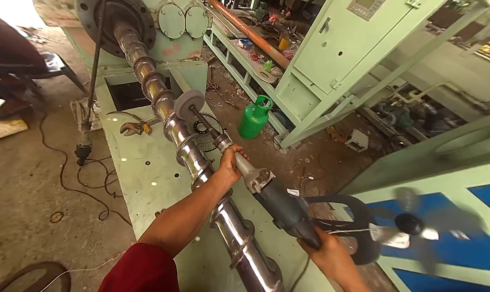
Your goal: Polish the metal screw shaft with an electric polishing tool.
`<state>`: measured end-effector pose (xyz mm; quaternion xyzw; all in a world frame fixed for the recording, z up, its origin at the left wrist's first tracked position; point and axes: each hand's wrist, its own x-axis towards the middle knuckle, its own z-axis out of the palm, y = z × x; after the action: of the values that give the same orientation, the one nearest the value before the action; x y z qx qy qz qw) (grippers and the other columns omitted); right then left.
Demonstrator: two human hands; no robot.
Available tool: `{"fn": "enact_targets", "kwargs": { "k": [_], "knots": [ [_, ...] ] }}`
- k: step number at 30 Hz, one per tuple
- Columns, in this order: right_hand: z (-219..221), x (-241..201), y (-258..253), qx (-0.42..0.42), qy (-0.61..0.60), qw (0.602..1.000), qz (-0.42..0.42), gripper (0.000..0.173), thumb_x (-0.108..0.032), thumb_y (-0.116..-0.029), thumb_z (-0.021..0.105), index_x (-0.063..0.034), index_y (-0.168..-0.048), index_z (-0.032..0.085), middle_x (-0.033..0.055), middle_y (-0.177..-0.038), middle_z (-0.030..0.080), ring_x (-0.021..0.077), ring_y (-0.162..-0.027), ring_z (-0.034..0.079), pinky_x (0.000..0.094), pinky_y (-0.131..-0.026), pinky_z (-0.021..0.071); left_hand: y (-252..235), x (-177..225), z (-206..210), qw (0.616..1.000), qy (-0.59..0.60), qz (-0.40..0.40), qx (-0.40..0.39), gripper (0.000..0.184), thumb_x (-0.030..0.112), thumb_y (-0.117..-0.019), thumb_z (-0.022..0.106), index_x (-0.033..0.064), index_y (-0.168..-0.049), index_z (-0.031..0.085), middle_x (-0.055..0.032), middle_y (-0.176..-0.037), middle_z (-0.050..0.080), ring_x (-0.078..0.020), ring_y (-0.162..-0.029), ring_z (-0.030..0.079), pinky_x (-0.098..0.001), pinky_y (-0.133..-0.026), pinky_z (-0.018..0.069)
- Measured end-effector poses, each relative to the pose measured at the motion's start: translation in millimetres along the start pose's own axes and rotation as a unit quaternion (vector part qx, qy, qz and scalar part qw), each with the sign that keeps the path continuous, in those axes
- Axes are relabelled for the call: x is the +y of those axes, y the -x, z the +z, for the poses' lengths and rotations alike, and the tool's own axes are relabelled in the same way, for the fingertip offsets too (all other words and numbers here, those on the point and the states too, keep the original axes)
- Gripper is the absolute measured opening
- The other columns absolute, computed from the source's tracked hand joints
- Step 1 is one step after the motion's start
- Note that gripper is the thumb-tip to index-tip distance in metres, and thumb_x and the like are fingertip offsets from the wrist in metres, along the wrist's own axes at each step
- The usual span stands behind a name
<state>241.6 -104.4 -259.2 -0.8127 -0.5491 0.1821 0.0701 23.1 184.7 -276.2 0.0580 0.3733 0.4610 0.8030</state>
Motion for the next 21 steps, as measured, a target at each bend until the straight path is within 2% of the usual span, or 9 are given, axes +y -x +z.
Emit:
{"fn": "enact_targets", "kwargs": {
  "k": [6,9,14,21],
  "knots": [
    [-11.8,-12.6,15.0,0.043,0.053,0.997,-0.022,0.043,-0.040,-0.0791,0.078,-0.0086,-0.108,0.076,0.0163,-0.078,0.073,0.0393,-0.074,0.072,0.0655,-0.067,0.0548,20.6,7.9,-2.4,0.999,0.034,0.013,-0.029,0.010,0.009,-0.0882,0.061,0.0138,-0.085,0.053,-0.0017,-0.068,0.052,-0.0148,-0.058,0.055,-0.0317,-0.060,0.0537],
    [-21.8,-23.0,25.6,0.037,0.074,0.996,-0.022,0.043,-0.038,-0.0805,0.078,-0.0068,-0.109,0.075,0.0183,-0.078,0.073,0.0415,-0.074,0.072,0.0656,-0.066,0.0542,31.5,10.9,-5.8,0.998,0.048,0.014,-0.043,0.010,0.010,-0.0889,0.060,0.0140,-0.083,0.053,-0.0016,-0.068,0.052,-0.0144,-0.058,0.055,-0.0311,-0.060,0.0535],
    [-31.6,-32.2,35.8,0.039,0.099,0.994,-0.033,0.041,-0.034,-0.0806,0.078,-0.0055,-0.109,0.075,0.0189,-0.077,0.073,0.0427,-0.073,0.072,0.0658,-0.065,0.0539,47.0,14.0,-13.3,0.995,0.070,0.034,-0.070,0.014,0.010,-0.0903,0.056,0.0138,-0.078,0.052,-0.0018,-0.065,0.052,-0.0147,-0.057,0.055,-0.0307,-0.061,0.0528],
    [-40.8,-41.0,42.9,0.023,0.122,0.992,-0.035,0.036,-0.032,-0.0810,0.077,-0.0062,-0.105,0.074,0.0186,-0.078,0.073,0.0421,-0.074,0.072,0.0644,-0.065,0.0538,59.6,15.1,-25.6,0.991,0.112,0.050,-0.062,0.016,0.009,-0.0928,0.052,0.0122,-0.077,0.050,-0.0033,-0.065,0.052,-0.0165,-0.057,0.056,-0.0324,-0.062,0.0545]
  ]
}}
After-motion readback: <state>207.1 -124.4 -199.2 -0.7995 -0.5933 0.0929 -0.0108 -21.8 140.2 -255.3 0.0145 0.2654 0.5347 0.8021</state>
